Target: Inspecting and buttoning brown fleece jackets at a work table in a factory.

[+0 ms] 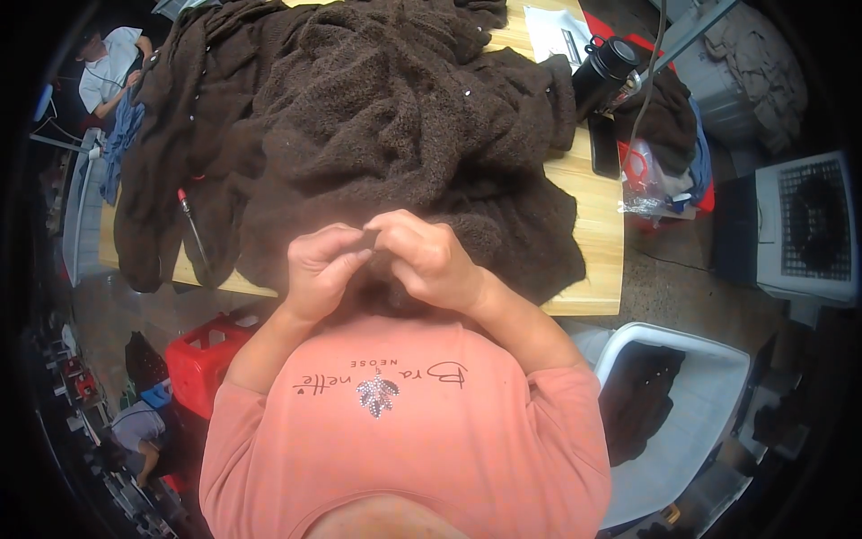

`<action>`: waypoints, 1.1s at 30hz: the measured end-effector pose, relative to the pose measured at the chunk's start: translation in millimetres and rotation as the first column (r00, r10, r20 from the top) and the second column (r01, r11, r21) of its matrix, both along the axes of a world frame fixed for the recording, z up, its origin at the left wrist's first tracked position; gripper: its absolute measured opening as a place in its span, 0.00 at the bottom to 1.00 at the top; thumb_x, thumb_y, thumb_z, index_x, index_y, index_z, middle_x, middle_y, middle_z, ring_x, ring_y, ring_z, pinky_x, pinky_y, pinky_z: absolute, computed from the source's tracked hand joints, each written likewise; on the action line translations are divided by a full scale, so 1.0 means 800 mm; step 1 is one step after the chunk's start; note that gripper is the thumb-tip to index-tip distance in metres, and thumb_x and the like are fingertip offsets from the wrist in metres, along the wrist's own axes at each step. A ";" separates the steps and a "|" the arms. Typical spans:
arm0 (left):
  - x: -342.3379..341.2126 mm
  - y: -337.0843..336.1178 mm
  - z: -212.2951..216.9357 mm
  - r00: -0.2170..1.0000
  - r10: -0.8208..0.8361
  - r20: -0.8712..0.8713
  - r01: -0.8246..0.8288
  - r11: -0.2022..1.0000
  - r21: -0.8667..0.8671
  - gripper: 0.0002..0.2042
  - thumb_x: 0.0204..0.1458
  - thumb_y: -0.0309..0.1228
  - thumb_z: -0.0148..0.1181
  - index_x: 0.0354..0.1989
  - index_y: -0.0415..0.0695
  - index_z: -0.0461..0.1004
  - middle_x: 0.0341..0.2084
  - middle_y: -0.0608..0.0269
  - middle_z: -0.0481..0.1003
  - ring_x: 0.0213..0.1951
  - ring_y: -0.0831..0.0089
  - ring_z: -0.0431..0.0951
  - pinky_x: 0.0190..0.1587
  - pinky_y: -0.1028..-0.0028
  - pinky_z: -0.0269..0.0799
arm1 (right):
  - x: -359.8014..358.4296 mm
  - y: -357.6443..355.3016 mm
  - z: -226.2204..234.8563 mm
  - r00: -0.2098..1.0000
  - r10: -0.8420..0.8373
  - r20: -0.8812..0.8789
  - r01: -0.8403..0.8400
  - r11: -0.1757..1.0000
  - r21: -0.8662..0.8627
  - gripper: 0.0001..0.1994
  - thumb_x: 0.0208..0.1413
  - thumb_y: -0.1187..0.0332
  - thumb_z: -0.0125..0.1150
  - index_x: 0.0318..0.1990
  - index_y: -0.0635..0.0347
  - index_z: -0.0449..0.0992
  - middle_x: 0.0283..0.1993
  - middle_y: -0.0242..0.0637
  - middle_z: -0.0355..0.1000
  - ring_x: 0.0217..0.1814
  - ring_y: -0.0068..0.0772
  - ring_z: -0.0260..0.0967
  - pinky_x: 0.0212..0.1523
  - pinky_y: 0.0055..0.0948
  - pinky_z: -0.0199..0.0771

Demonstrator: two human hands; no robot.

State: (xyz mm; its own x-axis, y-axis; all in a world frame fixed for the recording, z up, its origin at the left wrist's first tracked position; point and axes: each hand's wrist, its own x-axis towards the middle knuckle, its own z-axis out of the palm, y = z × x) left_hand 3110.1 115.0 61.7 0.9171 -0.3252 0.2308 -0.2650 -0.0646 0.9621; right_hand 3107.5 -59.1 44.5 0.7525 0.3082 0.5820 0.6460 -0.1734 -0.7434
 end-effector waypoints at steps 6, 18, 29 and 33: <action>0.000 0.000 0.008 0.997 -0.021 0.069 0.018 0.998 0.057 0.08 0.39 0.15 0.60 0.31 0.36 0.76 0.24 0.57 0.76 0.27 0.73 0.76 0.31 0.78 0.71 | -0.004 -0.008 0.008 0.935 0.076 -0.346 -0.054 0.996 0.073 0.12 0.37 0.82 0.52 0.34 0.66 0.69 0.30 0.40 0.70 0.32 0.34 0.71 0.33 0.26 0.69; 0.000 -0.001 0.011 0.983 -0.015 0.181 -0.005 0.994 0.108 0.07 0.37 0.15 0.61 0.28 0.35 0.76 0.24 0.56 0.76 0.26 0.71 0.77 0.30 0.77 0.72 | -0.022 0.003 -0.007 0.984 -0.177 -0.005 0.175 0.978 -0.115 0.11 0.32 0.85 0.53 0.29 0.67 0.70 0.22 0.42 0.65 0.21 0.41 0.65 0.22 0.31 0.65; -0.004 -0.004 0.010 0.736 0.030 0.677 -0.186 0.970 0.159 0.10 0.33 0.12 0.60 0.27 0.35 0.72 0.21 0.55 0.73 0.22 0.65 0.75 0.23 0.76 0.72 | -0.030 0.014 -0.001 0.976 -0.217 -0.023 0.217 0.976 -0.034 0.10 0.33 0.85 0.54 0.28 0.67 0.69 0.21 0.42 0.65 0.19 0.39 0.65 0.20 0.28 0.63; -0.004 -0.002 0.004 0.690 0.033 0.723 -0.174 0.977 0.122 0.12 0.32 0.12 0.59 0.28 0.34 0.72 0.21 0.55 0.72 0.21 0.66 0.75 0.21 0.76 0.71 | -0.032 0.011 0.008 0.988 -0.138 -0.075 0.140 0.990 0.018 0.09 0.34 0.85 0.53 0.27 0.67 0.70 0.21 0.41 0.66 0.20 0.38 0.66 0.21 0.29 0.63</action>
